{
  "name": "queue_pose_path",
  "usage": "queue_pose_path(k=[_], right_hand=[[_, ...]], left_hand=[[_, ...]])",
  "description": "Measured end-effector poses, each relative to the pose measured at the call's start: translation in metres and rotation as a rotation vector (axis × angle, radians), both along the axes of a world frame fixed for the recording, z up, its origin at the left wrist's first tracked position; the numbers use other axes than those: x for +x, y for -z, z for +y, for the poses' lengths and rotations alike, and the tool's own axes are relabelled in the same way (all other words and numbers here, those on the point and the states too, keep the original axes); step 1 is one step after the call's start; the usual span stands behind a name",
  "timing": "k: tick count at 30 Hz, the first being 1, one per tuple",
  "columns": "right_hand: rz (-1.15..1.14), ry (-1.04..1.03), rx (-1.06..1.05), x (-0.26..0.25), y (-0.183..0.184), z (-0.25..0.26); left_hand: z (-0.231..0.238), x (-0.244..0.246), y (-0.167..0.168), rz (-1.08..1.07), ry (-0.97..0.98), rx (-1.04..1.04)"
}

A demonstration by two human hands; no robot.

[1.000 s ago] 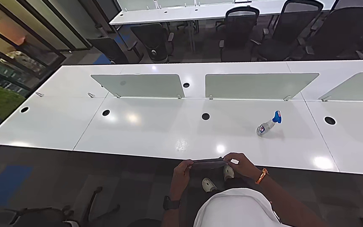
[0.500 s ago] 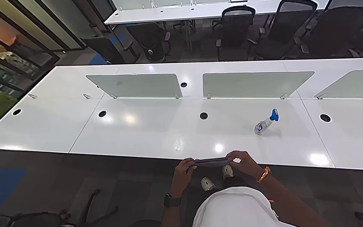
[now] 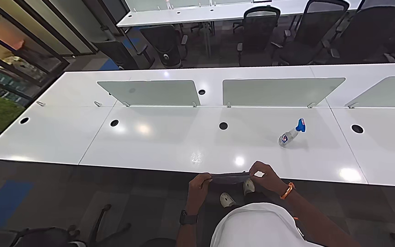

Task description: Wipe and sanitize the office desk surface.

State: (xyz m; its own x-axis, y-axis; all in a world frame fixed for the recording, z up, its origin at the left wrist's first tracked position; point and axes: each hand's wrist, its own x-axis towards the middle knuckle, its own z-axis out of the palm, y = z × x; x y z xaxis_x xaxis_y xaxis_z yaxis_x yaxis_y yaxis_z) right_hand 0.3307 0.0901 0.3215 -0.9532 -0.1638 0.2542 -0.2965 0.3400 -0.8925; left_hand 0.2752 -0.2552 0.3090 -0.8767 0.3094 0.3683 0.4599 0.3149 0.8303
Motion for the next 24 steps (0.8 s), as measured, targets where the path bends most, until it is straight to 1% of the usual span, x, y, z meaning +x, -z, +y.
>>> queue_pose_path(k=[3, 6, 10, 13, 16, 18, 20, 22, 24], right_hand=[[-0.053, 0.042, -0.018, -0.001, -0.003, -0.001], [-0.071, 0.031, -0.017, -0.003, -0.004, 0.000], [-0.062, 0.017, -0.114, -0.004, -0.005, 0.000], [-0.062, 0.015, -0.176, -0.005, -0.005, 0.001], [-0.087, -0.003, -0.284, -0.004, -0.007, 0.003], [-0.097, 0.045, -0.413, -0.001, -0.008, 0.004], [-0.105, 0.082, -0.484, -0.001, -0.008, 0.009], [-0.097, 0.108, -0.491, -0.002, -0.009, 0.016], [-0.074, 0.126, -0.456, -0.003, -0.010, 0.023]], left_hand=[[0.002, 0.001, -0.007, -0.085, -0.037, 0.096], [0.005, 0.001, -0.011, -0.179, -0.034, 0.230], [0.010, 0.003, -0.013, -0.258, -0.075, 0.347], [0.015, 0.003, -0.013, -0.289, -0.057, 0.429], [0.020, 0.001, -0.011, -0.313, -0.032, 0.475], [0.025, -0.001, -0.013, -0.325, -0.034, 0.473], [0.028, -0.003, -0.015, -0.324, -0.028, 0.456], [0.032, -0.004, -0.017, -0.328, -0.002, 0.429], [0.039, -0.004, -0.017, -0.338, -0.007, 0.400]])
